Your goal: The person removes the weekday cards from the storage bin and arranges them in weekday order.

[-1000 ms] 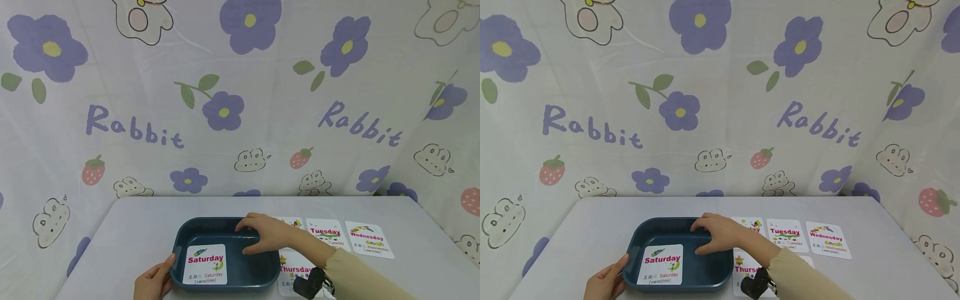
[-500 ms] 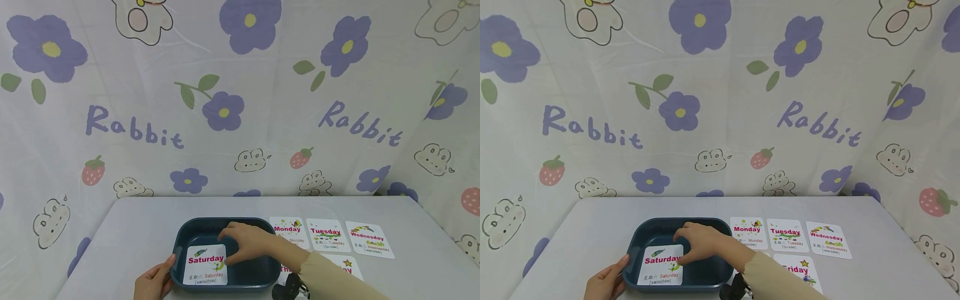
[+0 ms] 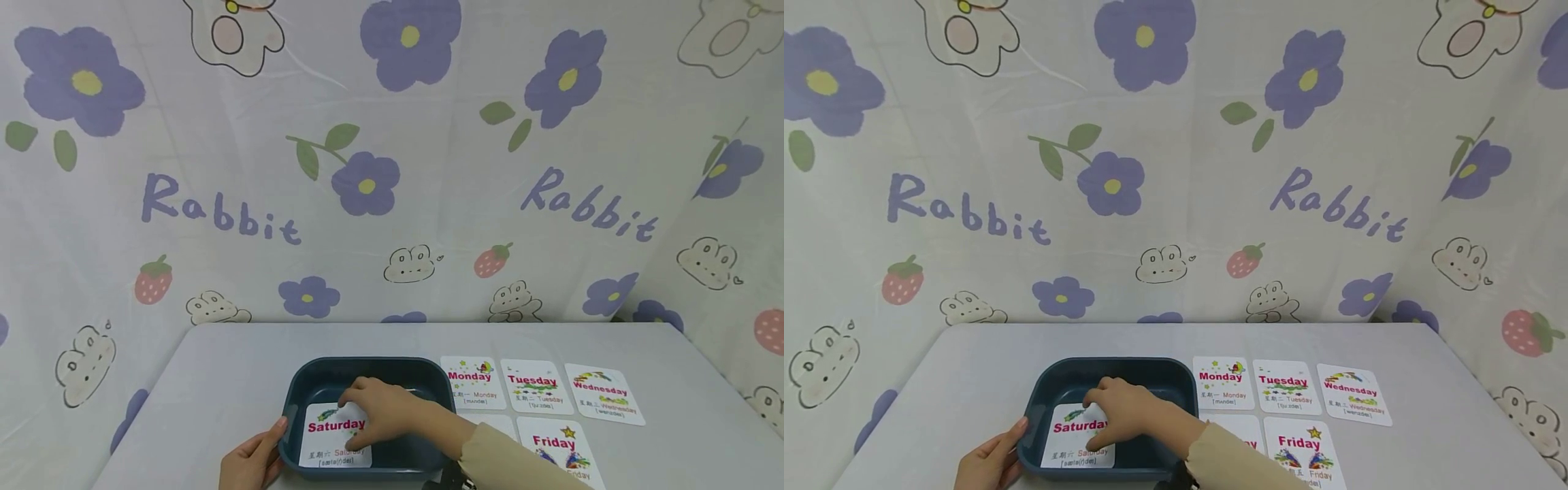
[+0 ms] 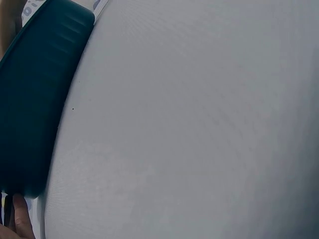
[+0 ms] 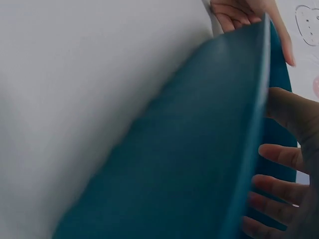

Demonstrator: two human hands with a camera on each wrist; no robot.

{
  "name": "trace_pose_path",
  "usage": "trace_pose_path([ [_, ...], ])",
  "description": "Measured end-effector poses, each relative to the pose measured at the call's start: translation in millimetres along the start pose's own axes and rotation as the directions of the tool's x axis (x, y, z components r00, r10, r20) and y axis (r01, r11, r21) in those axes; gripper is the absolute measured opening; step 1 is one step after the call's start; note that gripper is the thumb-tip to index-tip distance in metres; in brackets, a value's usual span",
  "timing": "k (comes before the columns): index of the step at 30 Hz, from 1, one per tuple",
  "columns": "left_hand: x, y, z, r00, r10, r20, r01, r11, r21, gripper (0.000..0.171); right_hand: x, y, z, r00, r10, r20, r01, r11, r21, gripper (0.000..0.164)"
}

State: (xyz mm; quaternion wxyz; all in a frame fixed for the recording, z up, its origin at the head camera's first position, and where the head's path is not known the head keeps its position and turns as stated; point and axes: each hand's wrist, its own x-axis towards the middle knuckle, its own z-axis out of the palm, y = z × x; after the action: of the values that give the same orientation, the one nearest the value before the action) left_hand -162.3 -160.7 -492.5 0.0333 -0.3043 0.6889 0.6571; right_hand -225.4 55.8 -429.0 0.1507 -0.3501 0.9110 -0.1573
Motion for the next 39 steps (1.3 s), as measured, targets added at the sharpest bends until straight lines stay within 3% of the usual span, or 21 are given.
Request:
trace_pose_path([
  [11, 0.9, -0.1, 0.7, 1.000, 0.003, 0.008, -0.003, 1.000, -0.028, 0.071, 14.5, -12.0, 18.0, 0.999, -0.009, 0.032, 0.009, 1.000, 0.002, 0.062],
  [18, -0.5, 0.8, -0.7, 1.000, 0.011, 0.010, -0.010, 0.999, -0.031, 0.071, 18.5, -13.6, 23.7, 0.999, -0.048, 0.018, 0.049, 0.996, -0.069, 0.062],
  [26, -0.3, 0.1, 0.1, 1.000, 0.000, -0.003, 0.000, 1.000, -0.014, 0.071, 21.4, -15.1, 32.3, 0.999, -0.029, 0.026, 0.032, 0.990, -0.134, 0.068],
  [39, 1.8, -1.1, 0.1, 1.000, 0.022, 0.017, -0.022, 0.999, -0.028, 0.072, 20.9, -11.3, 31.6, 0.998, -0.066, -0.017, 0.062, 0.979, -0.194, 0.070],
])
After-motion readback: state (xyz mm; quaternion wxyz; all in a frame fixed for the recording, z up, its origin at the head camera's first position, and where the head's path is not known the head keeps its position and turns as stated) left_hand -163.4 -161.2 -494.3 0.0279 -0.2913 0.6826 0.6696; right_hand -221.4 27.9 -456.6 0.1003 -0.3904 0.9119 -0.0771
